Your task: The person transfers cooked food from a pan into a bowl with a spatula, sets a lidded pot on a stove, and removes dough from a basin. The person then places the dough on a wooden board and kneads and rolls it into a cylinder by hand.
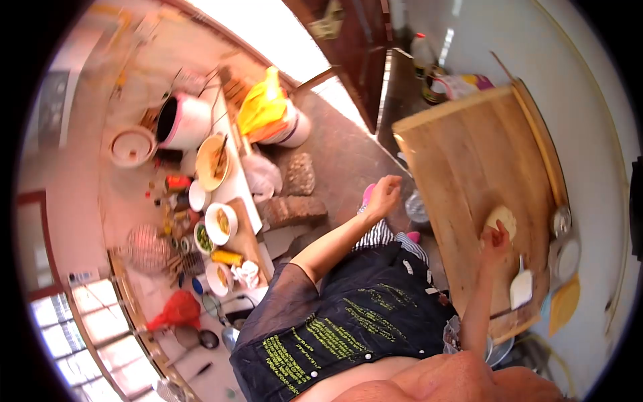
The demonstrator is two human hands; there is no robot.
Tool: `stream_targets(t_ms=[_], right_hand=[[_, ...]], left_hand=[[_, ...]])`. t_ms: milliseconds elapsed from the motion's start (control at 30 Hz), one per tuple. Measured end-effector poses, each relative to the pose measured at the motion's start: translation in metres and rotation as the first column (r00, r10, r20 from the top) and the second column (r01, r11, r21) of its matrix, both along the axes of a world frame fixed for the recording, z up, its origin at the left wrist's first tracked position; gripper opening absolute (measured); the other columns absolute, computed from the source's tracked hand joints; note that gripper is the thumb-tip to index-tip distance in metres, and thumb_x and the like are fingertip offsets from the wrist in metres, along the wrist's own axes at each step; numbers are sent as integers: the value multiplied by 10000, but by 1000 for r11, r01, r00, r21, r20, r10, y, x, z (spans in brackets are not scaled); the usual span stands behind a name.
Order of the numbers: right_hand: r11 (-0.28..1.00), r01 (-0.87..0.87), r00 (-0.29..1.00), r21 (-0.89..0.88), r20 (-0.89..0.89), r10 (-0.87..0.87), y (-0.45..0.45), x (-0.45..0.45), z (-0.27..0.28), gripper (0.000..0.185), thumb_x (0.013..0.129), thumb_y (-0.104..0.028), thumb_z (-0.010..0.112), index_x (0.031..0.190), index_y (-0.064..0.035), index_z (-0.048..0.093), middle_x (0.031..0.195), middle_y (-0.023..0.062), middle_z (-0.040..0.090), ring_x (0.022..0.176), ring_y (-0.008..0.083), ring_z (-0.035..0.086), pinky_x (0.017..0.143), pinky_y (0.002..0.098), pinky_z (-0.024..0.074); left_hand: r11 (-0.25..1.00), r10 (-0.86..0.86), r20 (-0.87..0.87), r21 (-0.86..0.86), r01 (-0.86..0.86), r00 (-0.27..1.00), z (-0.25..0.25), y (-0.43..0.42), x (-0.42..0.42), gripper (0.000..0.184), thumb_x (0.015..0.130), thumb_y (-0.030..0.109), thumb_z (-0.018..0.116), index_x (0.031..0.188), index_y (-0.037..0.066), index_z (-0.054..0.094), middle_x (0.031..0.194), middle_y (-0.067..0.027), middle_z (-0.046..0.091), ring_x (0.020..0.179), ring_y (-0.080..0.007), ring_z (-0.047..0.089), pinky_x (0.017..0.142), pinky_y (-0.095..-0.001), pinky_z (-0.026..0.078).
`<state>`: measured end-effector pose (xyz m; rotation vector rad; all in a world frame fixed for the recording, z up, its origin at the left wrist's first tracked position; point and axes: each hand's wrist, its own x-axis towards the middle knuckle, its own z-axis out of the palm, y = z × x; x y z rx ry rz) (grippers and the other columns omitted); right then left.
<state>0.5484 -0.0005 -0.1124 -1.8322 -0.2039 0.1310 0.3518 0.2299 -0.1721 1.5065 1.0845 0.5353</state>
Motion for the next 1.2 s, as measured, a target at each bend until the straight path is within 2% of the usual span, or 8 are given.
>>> stream_targets(t_ms=[67,233,400,800,900,1067,1133,1200], right_hand=[[982,-124,893,-142,-447,48,11,22,-10,199,905,-193,650,998,-20,672,811,22,640,770,122,579,801,252,442],[934,-284,956,-217,-141,257,111,1,-16,188,898,-172,655,1009,-20,659,781,17,619,747,100,580,710,232,460],[889,-457,852,-34,-306,426,204,-56,-23,237,930,-255,617,975,-28,668,733,7,624,720,77,582,620,196,449],[488,-872,408,30,-506,760,313,-130,-22,254,960,-288,573,975,-51,661,763,-4,618,649,70,590,581,186,450],[458,-887,382,48,-482,789,302,-125,-14,251,964,-264,567,975,-34,668,755,6,626,633,68,589,580,195,454],[507,-860,427,55,-466,775,266,-87,-16,253,962,-262,570,989,-31,668,763,4,631,642,63,592,578,191,451],[550,-832,448,74,-496,744,240,-71,-24,257,962,-261,569,1001,-25,664,765,6,631,644,64,592,581,191,453],[584,-805,450,107,-532,718,223,-58,-32,276,966,-261,560,1038,-11,651,778,11,632,649,66,590,588,190,455]], left_hand=[[968,-63,-87,-246,40,994,9,31,-21,191,920,202,581,951,14,602,698,-50,621,621,-118,591,536,-275,488],[960,255,-224,-55,-273,941,15,89,-91,385,923,311,558,654,34,570,562,-98,603,548,-238,606,552,-387,463],[734,676,-272,331,-593,685,-6,127,-221,159,853,155,597,940,37,536,909,-155,555,909,-326,533,805,-431,429],[197,725,-468,844,-498,-506,-12,-23,-421,613,725,120,643,1273,-30,416,1268,-259,449,1211,-389,415,1049,-502,310],[-69,521,-656,606,-793,-546,-10,-30,-449,541,735,143,645,1220,-23,470,1222,-249,507,1159,-386,478,990,-505,374],[50,626,-608,656,-753,-488,-3,-59,-436,301,776,168,610,1014,-4,544,1077,-210,566,1064,-358,533,896,-449,431],[-58,959,-263,196,-979,-109,38,-51,-362,254,796,147,562,984,-16,513,979,-184,543,965,-307,539,860,-409,426],[175,931,-353,211,-962,92,32,-41,-300,201,812,130,507,940,-23,482,937,-162,504,885,-264,512,823,-374,413]])
